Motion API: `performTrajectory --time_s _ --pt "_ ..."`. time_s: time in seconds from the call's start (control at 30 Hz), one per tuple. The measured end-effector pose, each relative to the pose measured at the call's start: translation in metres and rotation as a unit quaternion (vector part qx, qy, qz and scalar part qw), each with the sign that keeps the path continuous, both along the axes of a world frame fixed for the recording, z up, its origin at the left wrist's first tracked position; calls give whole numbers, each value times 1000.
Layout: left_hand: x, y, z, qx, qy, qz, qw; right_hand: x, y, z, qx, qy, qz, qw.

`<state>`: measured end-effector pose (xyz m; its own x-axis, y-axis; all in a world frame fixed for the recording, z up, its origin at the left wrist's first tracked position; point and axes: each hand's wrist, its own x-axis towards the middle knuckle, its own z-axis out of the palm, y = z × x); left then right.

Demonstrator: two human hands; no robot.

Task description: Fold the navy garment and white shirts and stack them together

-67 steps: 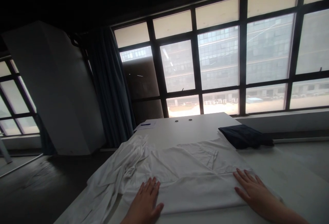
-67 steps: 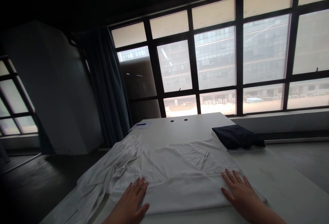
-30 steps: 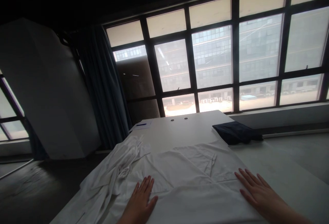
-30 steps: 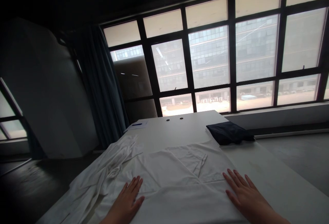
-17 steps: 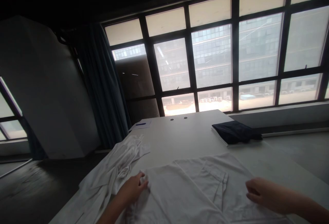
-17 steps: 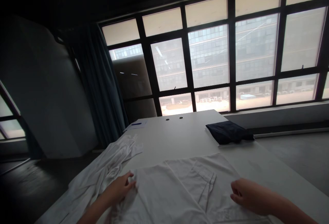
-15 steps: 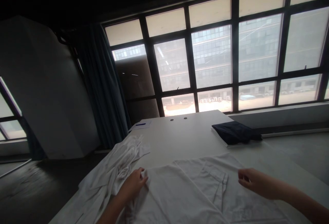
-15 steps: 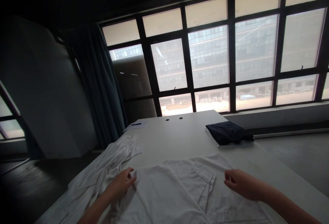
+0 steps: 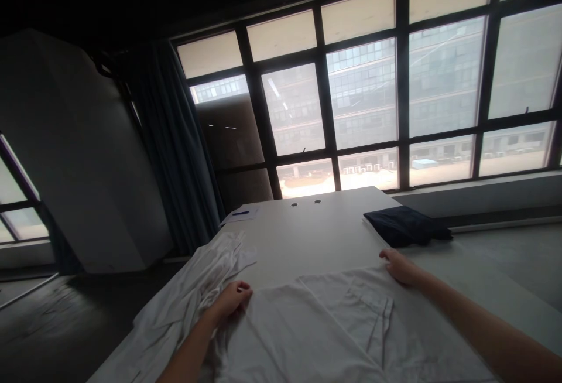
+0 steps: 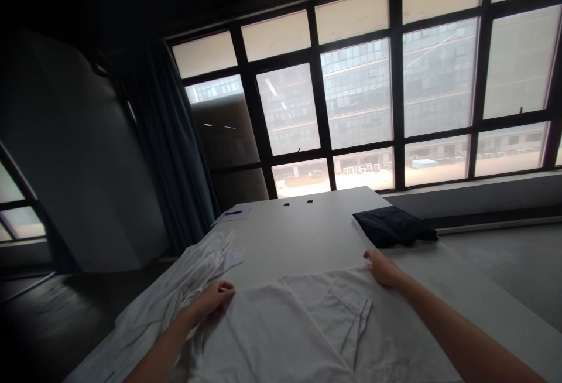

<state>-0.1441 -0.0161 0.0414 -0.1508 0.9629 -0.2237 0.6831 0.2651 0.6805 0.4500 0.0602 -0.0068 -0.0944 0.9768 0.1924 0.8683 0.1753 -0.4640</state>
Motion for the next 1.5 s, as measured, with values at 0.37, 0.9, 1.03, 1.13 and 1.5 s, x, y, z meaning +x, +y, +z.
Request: performTrajectory --time_s 0.37,0.9,1.03,1.13,1.5 --pt "1 11 3 54 37 -38 997 0 8 20 18 -3 -60 998" --pt "-22 -66 -1 155 143 -192 958 58 -109 -3 52 96 22 994" --pt "-12 -74 -4 144 279 -191 930 59 -134 -23 50 71 80 993" --pt "16 -79 2 127 377 -158 904 56 -138 -30 66 47 85 993" --pt "157 -80 -17 227 267 -287 891 57 -136 -37 71 62 63 994"
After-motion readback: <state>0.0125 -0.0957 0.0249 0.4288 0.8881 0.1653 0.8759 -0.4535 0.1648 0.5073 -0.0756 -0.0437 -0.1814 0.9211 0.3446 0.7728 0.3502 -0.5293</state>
